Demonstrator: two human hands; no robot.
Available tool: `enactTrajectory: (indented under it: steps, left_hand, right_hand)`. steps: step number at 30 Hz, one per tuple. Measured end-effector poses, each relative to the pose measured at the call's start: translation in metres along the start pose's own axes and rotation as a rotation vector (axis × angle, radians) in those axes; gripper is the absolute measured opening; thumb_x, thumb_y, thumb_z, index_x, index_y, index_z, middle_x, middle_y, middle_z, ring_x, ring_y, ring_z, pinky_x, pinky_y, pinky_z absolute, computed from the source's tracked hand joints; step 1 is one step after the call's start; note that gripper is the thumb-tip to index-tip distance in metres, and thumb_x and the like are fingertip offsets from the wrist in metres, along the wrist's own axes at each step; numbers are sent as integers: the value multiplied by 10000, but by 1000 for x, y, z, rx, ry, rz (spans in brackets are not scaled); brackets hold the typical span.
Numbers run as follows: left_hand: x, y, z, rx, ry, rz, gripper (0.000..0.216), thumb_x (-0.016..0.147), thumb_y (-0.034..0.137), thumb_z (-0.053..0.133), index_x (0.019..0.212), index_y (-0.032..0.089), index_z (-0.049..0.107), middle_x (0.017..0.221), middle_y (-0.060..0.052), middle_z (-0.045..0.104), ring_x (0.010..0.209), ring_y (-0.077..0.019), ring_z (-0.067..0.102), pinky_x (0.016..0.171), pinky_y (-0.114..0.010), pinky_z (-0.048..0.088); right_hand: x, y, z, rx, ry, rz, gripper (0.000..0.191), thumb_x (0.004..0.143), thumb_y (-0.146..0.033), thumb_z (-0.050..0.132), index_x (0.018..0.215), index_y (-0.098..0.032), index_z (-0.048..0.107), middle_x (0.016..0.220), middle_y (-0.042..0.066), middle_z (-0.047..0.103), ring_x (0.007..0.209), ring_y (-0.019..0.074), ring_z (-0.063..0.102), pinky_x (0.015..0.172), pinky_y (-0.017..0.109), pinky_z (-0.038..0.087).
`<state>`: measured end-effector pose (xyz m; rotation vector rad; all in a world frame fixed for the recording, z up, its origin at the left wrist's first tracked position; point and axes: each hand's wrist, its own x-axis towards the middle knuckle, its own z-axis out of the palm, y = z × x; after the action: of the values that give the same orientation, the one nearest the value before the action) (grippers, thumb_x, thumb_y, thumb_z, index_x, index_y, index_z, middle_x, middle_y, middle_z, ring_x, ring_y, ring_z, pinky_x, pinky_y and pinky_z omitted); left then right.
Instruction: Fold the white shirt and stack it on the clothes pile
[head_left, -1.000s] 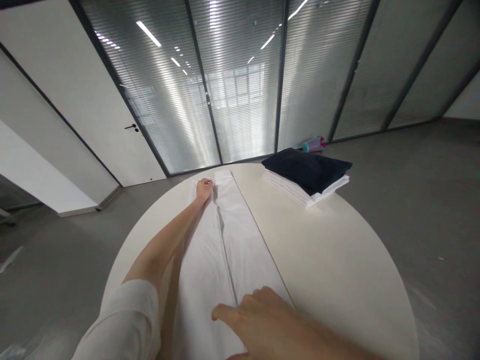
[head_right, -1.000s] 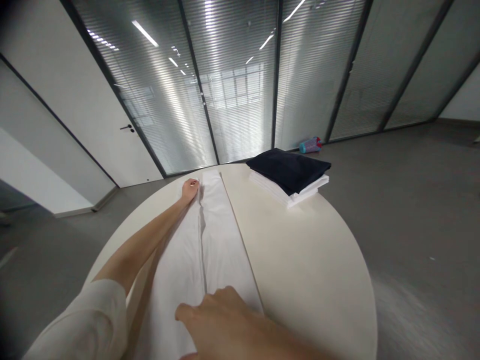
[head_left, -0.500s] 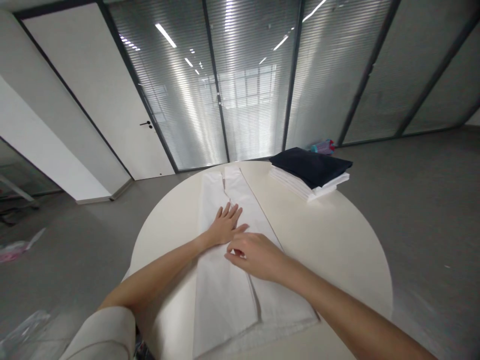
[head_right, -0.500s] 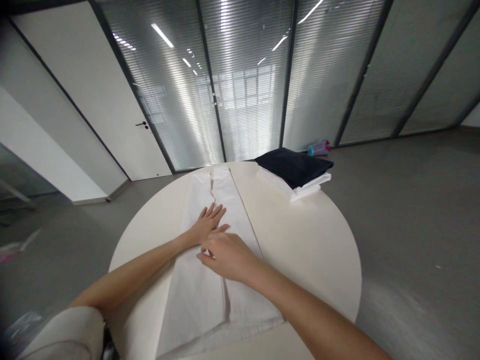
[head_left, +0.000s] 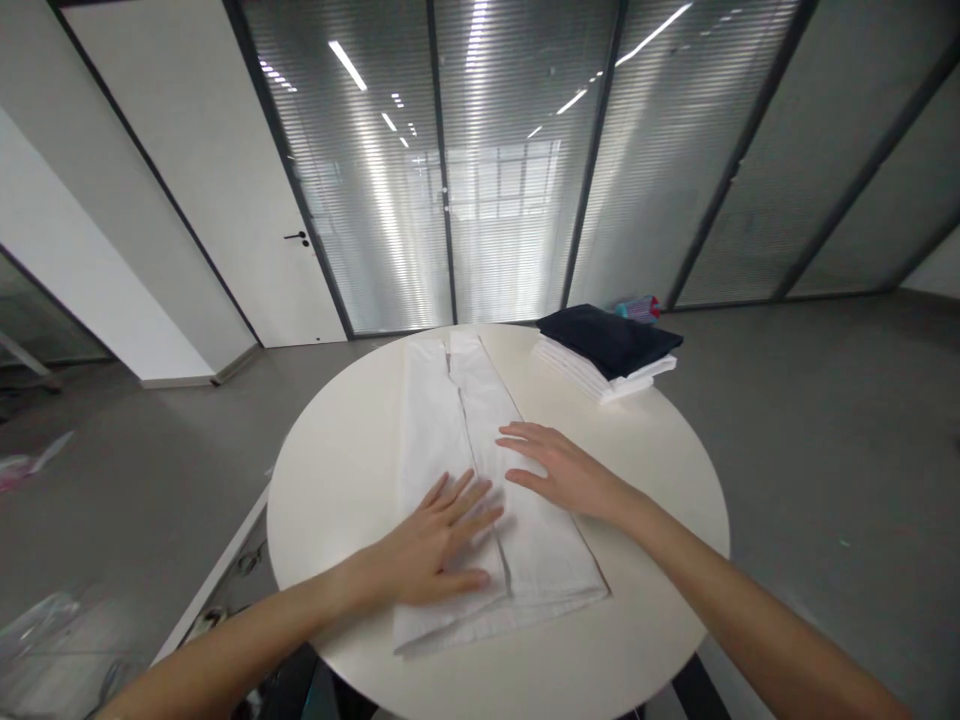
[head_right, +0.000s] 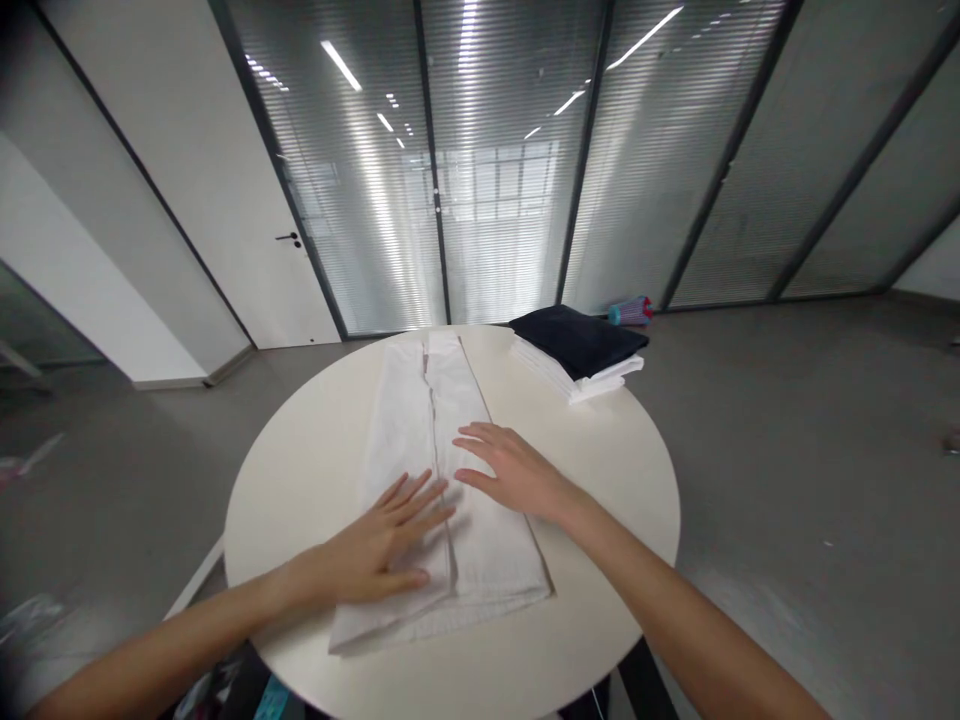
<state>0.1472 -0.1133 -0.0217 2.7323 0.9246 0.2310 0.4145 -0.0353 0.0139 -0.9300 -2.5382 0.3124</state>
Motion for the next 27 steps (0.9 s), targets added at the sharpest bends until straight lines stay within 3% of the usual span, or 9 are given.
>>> enactTrajectory:
  steps: [4,7,10,13,18,20,23,25,27]
  left_hand:
    - [9,14,22,-17,-13,171,846,896,672,567,1599,349,226,1655,-60,222,1539,-373,89,1209,-644,-57]
    - [9,17,20,-21,-23,213,796,936,631,531,1603,336,212,1643,-47,267,1541,-355,94,1214,-634,-59]
    - [-2,26,9,-59,-57,227,757,977,581,492,1612,295,194,1639,-68,279,1538,-321,147,1247,-579,10]
    - [-21,41,2,-105,-119,242,836,972,561,516,1626,227,117,1641,-111,257,1531,-301,195,1261,-539,31]
    - [-60,65,15,-65,-162,218,994,889,465,682,1628,244,55,1664,-92,194,1541,-319,144,1262,-554,64]
    - [-74,73,28,4,-96,124,993,871,342,716,1627,267,77,1670,-83,173,1542,-329,136,1261,-554,118]
    - [-94,83,37,78,-13,-1,966,859,171,685,1624,299,108,1669,-66,190,1537,-321,180,1259,-552,154]
    - [-110,83,32,74,-36,-16,992,835,230,730,1619,327,130,1668,-52,204,1527,-331,217,1249,-579,162]
    - [-130,75,23,67,-88,-32,1058,772,368,804,1611,358,159,1672,-46,187,1520,-364,225,1228,-627,168]
  right_hand:
    - [-34,16,17,-36,-175,34,491,1012,-456,509,1435,-212,560,1524,117,489,1423,259,442,1166,459,387]
    - [-64,12,20,-61,-161,77,444,997,-443,539,1375,-225,623,1511,116,505,1408,267,461,1156,466,405]
    - [-99,-5,22,-67,-162,77,485,956,-495,596,1381,-263,617,1533,102,482,1430,277,426,1148,475,415]
    - [-131,-28,29,-102,-196,-17,744,864,-604,671,1498,-263,485,1582,123,404,1476,324,342,1164,533,379]
    - [-163,-66,47,-210,-122,-168,916,804,-668,692,1552,-234,390,1580,142,402,1484,347,313,1194,589,302]
    - [-168,-78,54,-252,-85,-185,884,805,-569,742,1540,-207,410,1568,151,420,1478,354,320,1185,575,326]
    - [-170,-90,62,-286,8,-185,626,831,-153,643,1445,-199,526,1483,132,532,1437,311,400,1181,548,338]
    - [-169,-92,61,-265,57,-209,627,776,-17,531,1373,-200,579,1389,109,617,1381,265,477,1187,523,334]
    - [-166,-89,57,-231,103,-240,600,774,-8,496,1337,-192,592,1304,98,672,1312,230,545,1179,487,356]
